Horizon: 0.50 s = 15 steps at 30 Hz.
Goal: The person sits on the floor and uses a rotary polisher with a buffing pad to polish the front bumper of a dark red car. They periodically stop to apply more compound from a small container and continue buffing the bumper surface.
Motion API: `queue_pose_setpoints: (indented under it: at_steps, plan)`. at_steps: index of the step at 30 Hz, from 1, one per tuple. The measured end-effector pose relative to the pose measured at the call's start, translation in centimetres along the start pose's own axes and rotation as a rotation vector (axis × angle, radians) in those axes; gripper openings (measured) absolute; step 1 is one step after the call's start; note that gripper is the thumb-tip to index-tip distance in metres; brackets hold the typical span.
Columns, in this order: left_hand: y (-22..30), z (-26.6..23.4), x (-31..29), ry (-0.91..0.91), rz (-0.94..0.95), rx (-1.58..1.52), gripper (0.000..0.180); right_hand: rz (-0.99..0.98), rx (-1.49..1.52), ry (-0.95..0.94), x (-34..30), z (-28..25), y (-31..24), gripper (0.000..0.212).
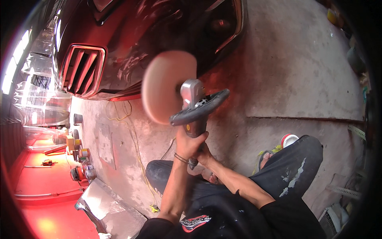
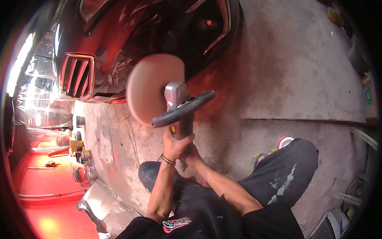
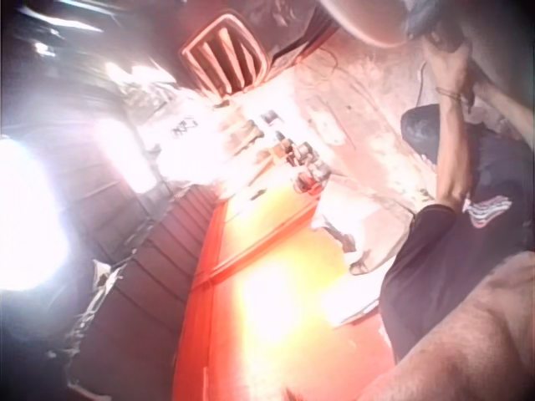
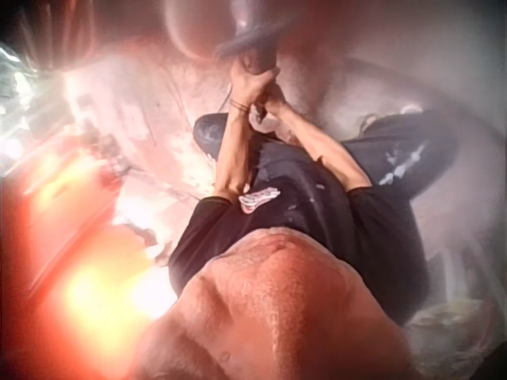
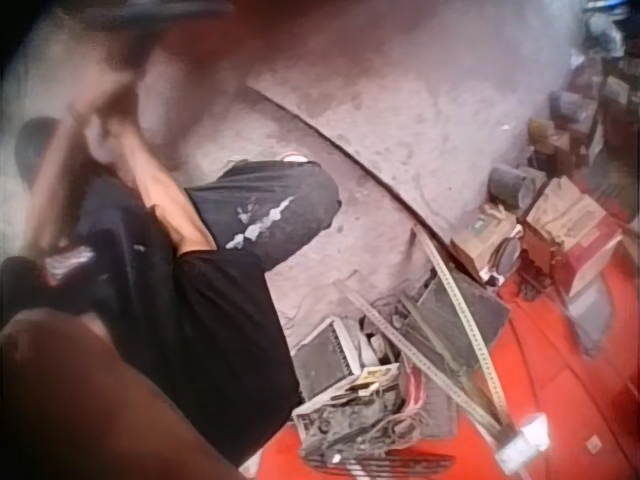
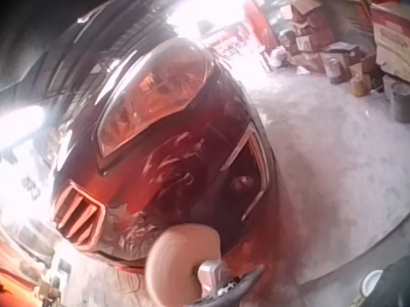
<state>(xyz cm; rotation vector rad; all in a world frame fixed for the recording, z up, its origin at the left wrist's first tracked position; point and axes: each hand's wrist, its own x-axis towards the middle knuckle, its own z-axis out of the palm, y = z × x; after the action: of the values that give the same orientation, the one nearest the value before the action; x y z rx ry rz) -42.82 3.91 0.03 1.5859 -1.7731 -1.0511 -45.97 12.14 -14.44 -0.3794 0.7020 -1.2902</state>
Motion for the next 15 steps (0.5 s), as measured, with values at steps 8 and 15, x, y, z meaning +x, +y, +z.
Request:
queue_pose_setpoints:
  at_steps: [8, 15]
  plan:
    - [2.2, 1.0, 3.3, -0.106, -0.016, 0.211, 0.098, 0.036, 0.304, 0.212, 0.5, 3.8, -5.1, 0.055]
    - [3.1, 0.4, 3.4, -0.045, 0.129, 0.192, 0.099, -0.008, 0.21, 0.084, 1.8, 1.5, -2.9, 0.098]
